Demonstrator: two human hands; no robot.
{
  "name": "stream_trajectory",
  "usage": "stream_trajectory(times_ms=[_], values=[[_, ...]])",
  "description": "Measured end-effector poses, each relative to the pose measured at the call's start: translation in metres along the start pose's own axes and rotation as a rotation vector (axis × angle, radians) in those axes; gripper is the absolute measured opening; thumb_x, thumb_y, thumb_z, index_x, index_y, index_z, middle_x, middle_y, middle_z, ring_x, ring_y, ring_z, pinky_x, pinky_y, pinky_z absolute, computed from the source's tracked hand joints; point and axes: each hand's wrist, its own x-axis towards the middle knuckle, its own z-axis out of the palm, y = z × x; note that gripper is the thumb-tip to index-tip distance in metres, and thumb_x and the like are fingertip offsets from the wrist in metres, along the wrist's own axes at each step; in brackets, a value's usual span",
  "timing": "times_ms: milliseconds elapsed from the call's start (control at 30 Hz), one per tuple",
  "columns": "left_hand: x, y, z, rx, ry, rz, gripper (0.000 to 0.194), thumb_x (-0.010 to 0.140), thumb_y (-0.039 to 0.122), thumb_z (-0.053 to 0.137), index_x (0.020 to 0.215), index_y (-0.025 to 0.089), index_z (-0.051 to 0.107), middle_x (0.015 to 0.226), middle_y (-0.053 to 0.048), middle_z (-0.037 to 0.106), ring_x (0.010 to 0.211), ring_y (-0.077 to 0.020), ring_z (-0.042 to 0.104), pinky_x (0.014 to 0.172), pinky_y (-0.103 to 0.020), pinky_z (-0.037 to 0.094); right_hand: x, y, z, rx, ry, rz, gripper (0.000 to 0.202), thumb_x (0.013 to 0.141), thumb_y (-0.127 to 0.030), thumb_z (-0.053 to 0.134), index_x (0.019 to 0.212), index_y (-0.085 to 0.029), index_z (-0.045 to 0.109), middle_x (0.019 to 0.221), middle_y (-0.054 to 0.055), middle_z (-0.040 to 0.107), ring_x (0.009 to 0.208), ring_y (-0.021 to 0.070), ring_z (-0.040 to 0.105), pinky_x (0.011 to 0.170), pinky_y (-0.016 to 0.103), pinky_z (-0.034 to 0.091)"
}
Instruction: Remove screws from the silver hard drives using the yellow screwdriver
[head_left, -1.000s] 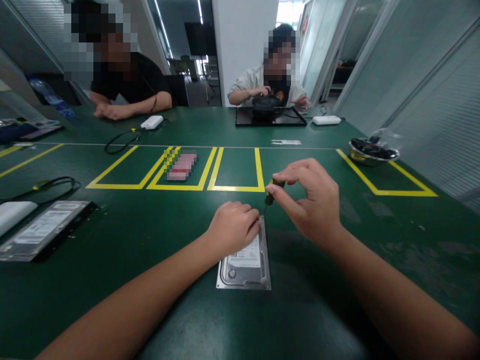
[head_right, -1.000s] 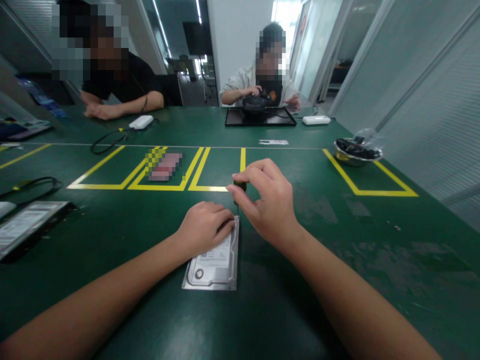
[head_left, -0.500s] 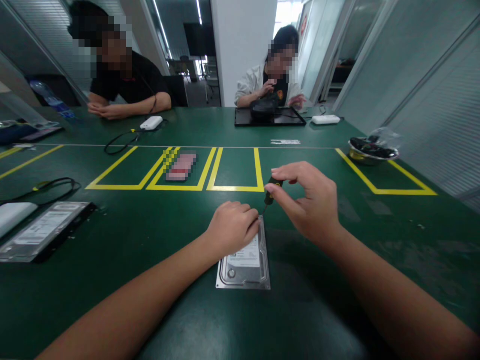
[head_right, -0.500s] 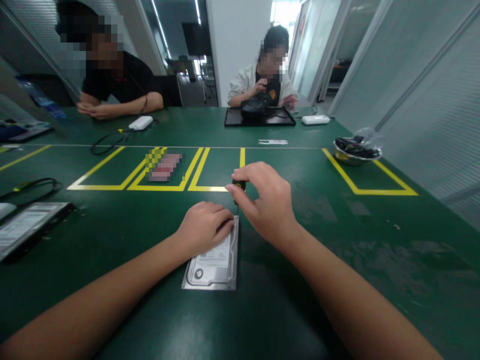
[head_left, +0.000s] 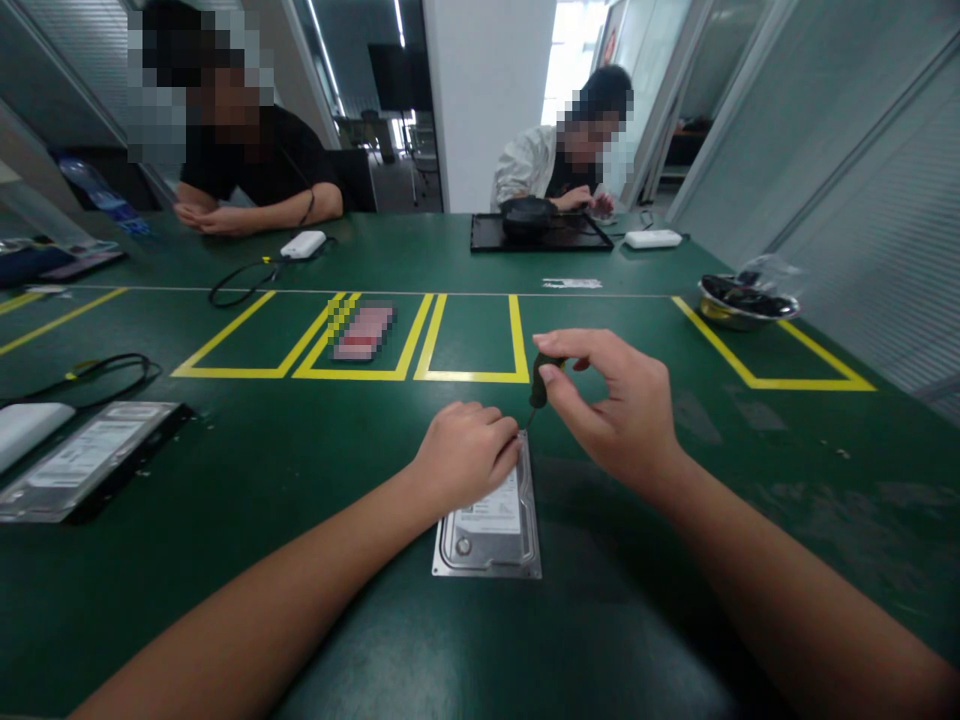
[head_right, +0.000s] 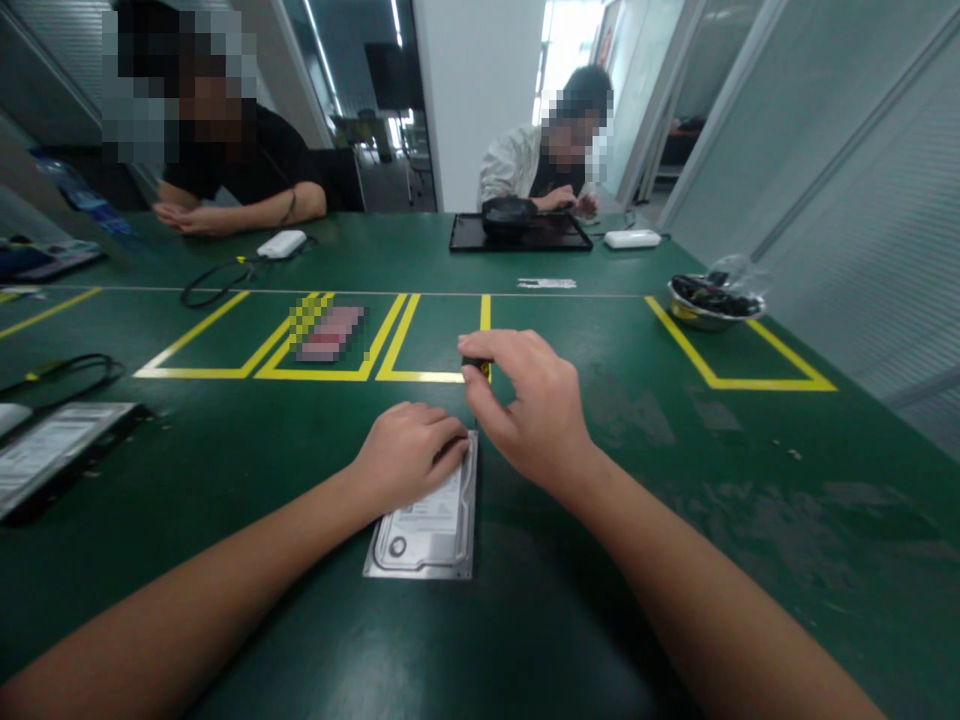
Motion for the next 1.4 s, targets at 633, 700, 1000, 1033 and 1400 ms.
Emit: stream_trajectory(times_ms=[633, 700, 1000, 1033, 1400], values=[[-0.001, 0.0001, 0.001, 0.013, -0.006, -0.003, 0.027, 0.095, 0.035, 0.048, 0.084, 0.02, 0.068, 0.078, -0.004, 0.068, 0.075, -0.0223, 0.062, 0.068, -0.037, 0.042, 0.0015, -0.0027, -0.0009, -0.053, 0.039, -0.011, 0.011, 0.086, -0.017, 0.061, 0.094, -0.022, 0.066, 0.091, 0.004, 0.072, 0.084, 0.0192, 0.065, 0.074, 0.036, 0.052], [-0.0009, 0.0, 0.001, 0.018, -0.014, -0.005, 0.027, 0.095, 0.035, 0.048, 0.085, 0.021, 0.068, 0.079, -0.004, 0.068, 0.075, -0.0229, 0.062, 0.068, -0.038, 0.042, 0.0016, -0.0029, -0.0012, -0.047, 0.03, -0.011, 0.012, 0.086, -0.016, 0.061, 0.095, -0.022, 0.066, 0.092, 0.004, 0.073, 0.086, 0.0194, 0.066, 0.075, 0.036, 0.053], [-0.001, 0.0005, 0.0001, 0.015, -0.014, -0.003, 0.026, 0.095, 0.035, 0.048, 0.085, 0.02, 0.067, 0.079, -0.004, 0.067, 0.077, -0.0231, 0.061, 0.069, -0.038, 0.042, -0.0005, -0.0021, -0.0002, -0.046, 0.057, 0.014, 0.008, 0.084, -0.025, 0.069, 0.091, -0.022, 0.068, 0.091, 0.005, 0.067, 0.085, 0.019, 0.063, 0.069, 0.034, 0.053], [-0.001, 0.0005, 0.0001, 0.015, -0.014, -0.003, 0.026, 0.095, 0.035, 0.048, 0.085, 0.02, 0.067, 0.079, -0.004, 0.067, 0.077, -0.0232, 0.061, 0.069, -0.038, 0.042, -0.0005, -0.0022, -0.0002, -0.055, 0.063, 0.017, 0.007, 0.084, -0.025, 0.069, 0.09, -0.022, 0.068, 0.089, 0.005, 0.066, 0.083, 0.0187, 0.063, 0.068, 0.034, 0.052], [-0.0007, 0.0, 0.0007, 0.019, -0.027, -0.008, 0.027, 0.095, 0.035, 0.048, 0.085, 0.019, 0.067, 0.079, -0.004, 0.067, 0.077, -0.0228, 0.061, 0.069, -0.036, 0.041, 0.0027, -0.0022, -0.0028, -0.066, 0.038, -0.01, 0.011, 0.085, -0.016, 0.064, 0.094, -0.02, 0.067, 0.09, 0.005, 0.072, 0.082, 0.0182, 0.065, 0.07, 0.034, 0.052]])
